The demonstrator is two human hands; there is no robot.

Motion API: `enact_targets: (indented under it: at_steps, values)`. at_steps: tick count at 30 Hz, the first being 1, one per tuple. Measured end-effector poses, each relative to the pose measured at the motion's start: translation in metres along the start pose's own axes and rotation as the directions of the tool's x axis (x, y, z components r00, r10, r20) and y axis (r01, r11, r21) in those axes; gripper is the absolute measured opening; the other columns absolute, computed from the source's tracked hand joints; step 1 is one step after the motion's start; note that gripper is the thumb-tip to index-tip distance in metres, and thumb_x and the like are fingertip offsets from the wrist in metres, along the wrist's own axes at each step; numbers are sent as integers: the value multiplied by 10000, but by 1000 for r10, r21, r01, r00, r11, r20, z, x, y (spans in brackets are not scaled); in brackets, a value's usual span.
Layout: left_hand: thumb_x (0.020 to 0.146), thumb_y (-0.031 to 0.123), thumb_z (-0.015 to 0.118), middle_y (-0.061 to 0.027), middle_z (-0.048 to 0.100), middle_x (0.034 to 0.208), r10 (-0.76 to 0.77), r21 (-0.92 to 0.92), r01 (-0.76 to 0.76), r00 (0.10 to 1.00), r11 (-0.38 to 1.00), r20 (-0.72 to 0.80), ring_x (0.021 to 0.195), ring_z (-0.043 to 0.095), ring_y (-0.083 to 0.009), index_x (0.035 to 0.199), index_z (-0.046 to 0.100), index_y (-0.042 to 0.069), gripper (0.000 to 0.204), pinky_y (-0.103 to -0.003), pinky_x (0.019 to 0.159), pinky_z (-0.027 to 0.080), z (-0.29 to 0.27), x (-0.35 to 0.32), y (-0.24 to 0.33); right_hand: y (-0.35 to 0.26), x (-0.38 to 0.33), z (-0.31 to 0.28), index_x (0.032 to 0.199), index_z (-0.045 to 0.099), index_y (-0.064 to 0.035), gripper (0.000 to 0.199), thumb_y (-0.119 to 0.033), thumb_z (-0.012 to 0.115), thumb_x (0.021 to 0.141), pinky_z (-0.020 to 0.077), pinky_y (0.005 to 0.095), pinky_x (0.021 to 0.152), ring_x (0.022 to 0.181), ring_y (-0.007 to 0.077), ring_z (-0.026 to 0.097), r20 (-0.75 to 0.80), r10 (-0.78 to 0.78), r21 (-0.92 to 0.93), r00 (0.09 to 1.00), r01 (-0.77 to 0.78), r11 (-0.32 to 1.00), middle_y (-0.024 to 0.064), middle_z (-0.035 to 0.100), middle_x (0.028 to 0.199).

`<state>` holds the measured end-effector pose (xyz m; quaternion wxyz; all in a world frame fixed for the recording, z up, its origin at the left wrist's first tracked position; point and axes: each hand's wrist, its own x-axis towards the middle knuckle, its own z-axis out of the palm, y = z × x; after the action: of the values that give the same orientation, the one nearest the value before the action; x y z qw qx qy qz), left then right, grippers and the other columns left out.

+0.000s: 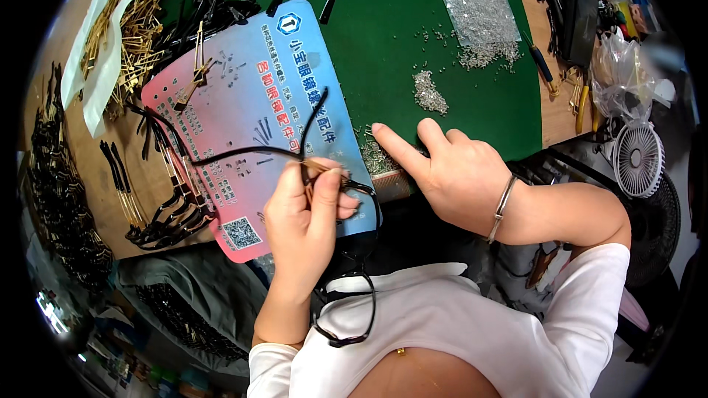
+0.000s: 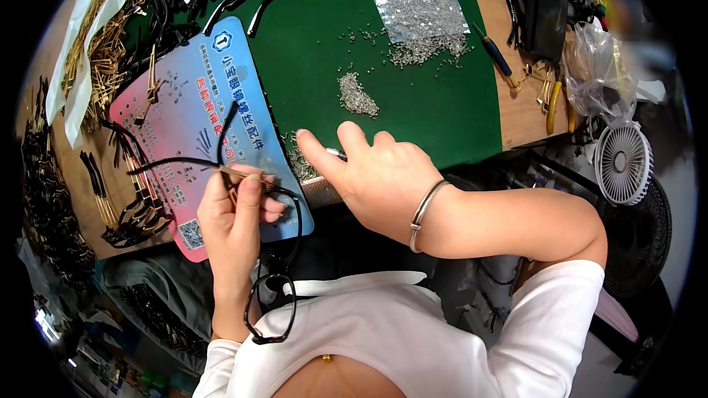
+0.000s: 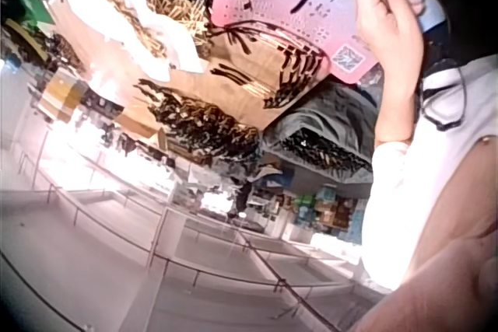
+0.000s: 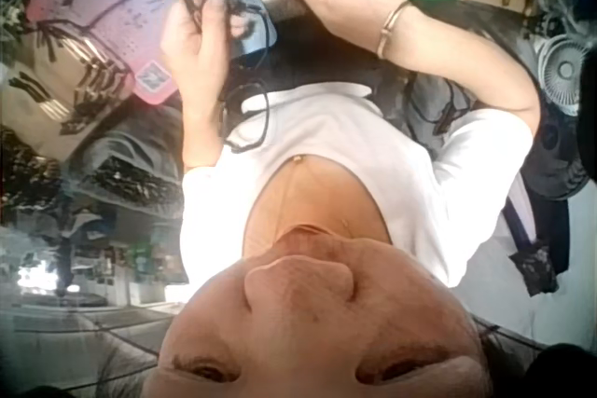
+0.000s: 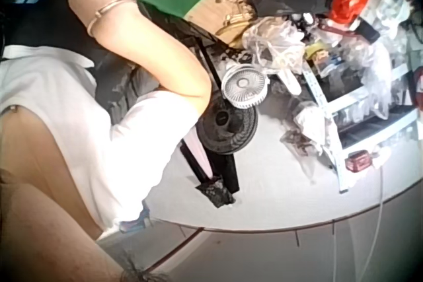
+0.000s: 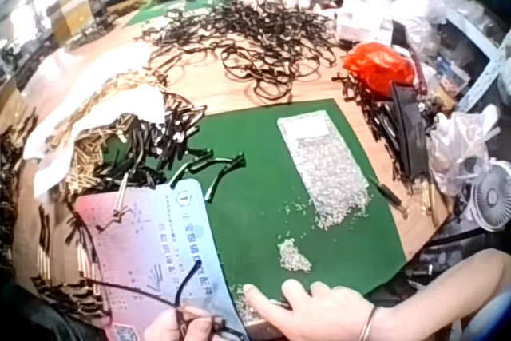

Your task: The person assembles eyeglasses by attaching temple arms to frames using a screwdriver. They repeatedly pick up frames and temples, align them, and tighten screws on a green work mat in a workshop setting.

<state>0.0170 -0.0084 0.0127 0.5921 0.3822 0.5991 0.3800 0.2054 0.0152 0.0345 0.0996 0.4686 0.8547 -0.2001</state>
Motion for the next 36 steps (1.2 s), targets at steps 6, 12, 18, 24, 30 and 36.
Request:
enact_targets:
  at_steps: [6,12,18,24,30,36]
  values:
    - [922,113,499,-71,603,839,-12,130,2,997,992,71,611,583,-72,927,526,-29,144,-182,547,493,-4,7,-2,2,2,-1,1317,399,-176,625,-59,562,724,489,325,475,585,263,552,11,-49,40,999,49,998,140,459,870]
    - [906,125,518,-36,565,697,-225,145,192,936,971,271,583,579,-71,867,516,-32,162,-205,527,477,-17,31,17,-3,-5,-1,1242,487,-224,580,-77,578,688,446,286,412,491,213,496,-53,-263,57,963,266,962,86,440,771]
    - [904,126,524,-36,567,671,-186,160,152,956,975,228,575,573,-64,847,509,-31,167,-206,518,467,-15,28,13,-6,1,9,1200,507,-192,553,-81,590,664,432,280,393,480,191,485,-110,-271,-29,956,270,962,78,451,759]
    - [898,127,538,-46,578,659,-99,236,51,976,970,195,557,581,-73,838,508,-23,164,-212,501,459,-10,26,8,-3,2,5,1195,494,-149,486,-94,561,716,460,305,406,491,215,529,-100,-304,-44,947,301,953,102,479,765]
    - [892,117,544,-55,584,632,2,291,-47,988,955,152,533,597,-92,836,514,-11,143,-223,485,448,-8,22,2,-2,13,-10,1235,435,-82,449,-120,507,793,507,370,484,563,282,598,58,-325,16,944,324,946,141,525,811]
    - [892,100,540,-72,591,657,35,281,-78,988,957,154,539,611,-108,832,510,-16,133,-226,486,457,-6,22,-1,-3,15,-14,1246,423,-80,448,-123,488,805,512,387,517,596,291,605,116,-307,46,945,303,952,151,522,835]
